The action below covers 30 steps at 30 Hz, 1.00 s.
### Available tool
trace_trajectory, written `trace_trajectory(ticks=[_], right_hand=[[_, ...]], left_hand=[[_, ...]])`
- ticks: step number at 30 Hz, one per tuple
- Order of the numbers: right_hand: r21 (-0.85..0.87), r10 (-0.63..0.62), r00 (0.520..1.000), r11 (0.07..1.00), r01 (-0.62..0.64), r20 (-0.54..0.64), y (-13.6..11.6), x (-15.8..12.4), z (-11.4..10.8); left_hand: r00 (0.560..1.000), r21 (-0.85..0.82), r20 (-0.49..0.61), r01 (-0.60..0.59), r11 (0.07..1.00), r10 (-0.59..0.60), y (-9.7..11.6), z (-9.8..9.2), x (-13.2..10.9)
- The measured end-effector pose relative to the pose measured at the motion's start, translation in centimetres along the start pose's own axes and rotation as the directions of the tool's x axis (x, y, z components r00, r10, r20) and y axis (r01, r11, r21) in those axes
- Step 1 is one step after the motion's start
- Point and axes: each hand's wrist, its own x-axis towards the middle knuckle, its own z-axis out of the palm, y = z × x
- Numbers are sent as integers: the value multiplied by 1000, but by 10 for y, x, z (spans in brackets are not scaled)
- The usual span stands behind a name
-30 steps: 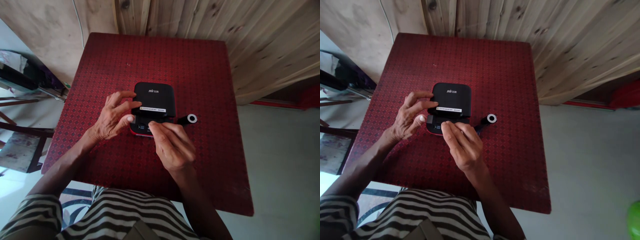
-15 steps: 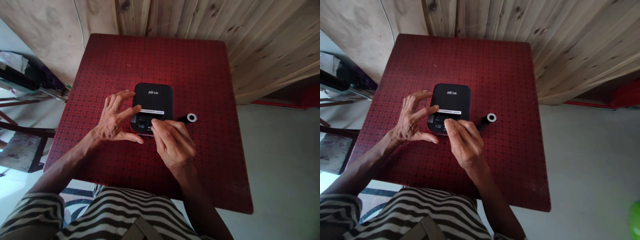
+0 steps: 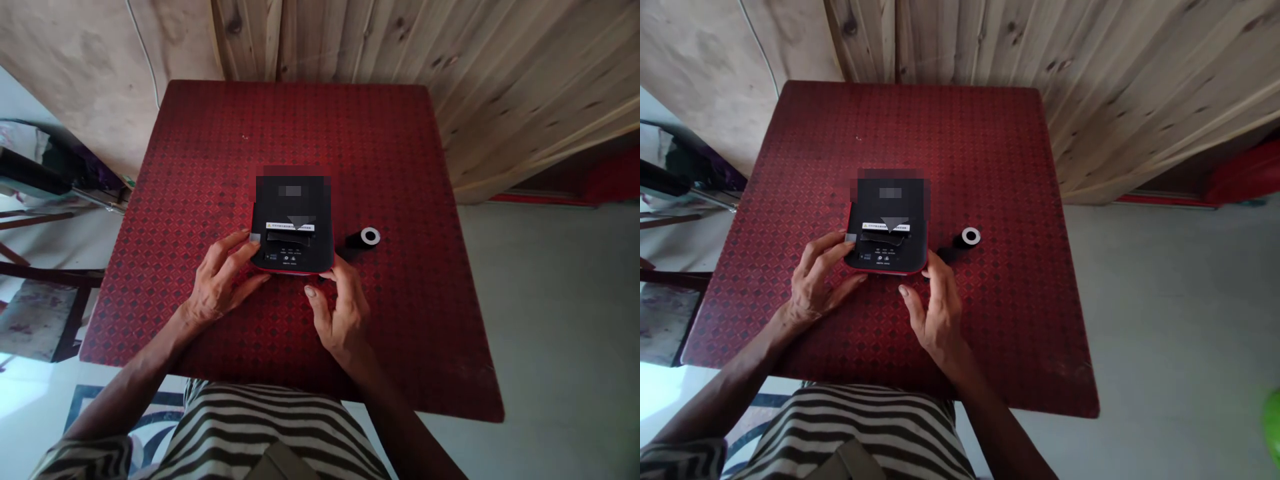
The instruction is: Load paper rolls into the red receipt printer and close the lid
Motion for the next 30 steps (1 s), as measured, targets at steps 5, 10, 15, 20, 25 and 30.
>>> trace_trajectory(ticks=[5, 10, 15, 20, 25, 30], right_hand=[[-4, -20, 999, 1000, 20, -37, 2, 2, 5], [-35, -40, 998, 999, 39, -48, 2, 2, 5], [-50, -48, 998, 998, 46, -49, 1, 3, 4], [-70, -52, 996, 996, 48, -66, 1, 3, 4], [-61, -37, 997, 998, 34, -63, 1, 3, 5], [-69, -29, 998, 997, 25, -62, 2, 0, 4]], left_hand=[[1000, 42, -7, -23, 999, 23, -3, 6, -2], [999, 40, 4, -39, 998, 39, -7, 4, -1], [999, 26, -1, -37, 999, 37, -4, 4, 1], [999, 40, 6, -42, 998, 41, -2, 2, 3], [999, 41, 38, -26, 999, 25, 3, -6, 10], [995, 44, 100, 26, 999, -31, 8, -14, 17]])
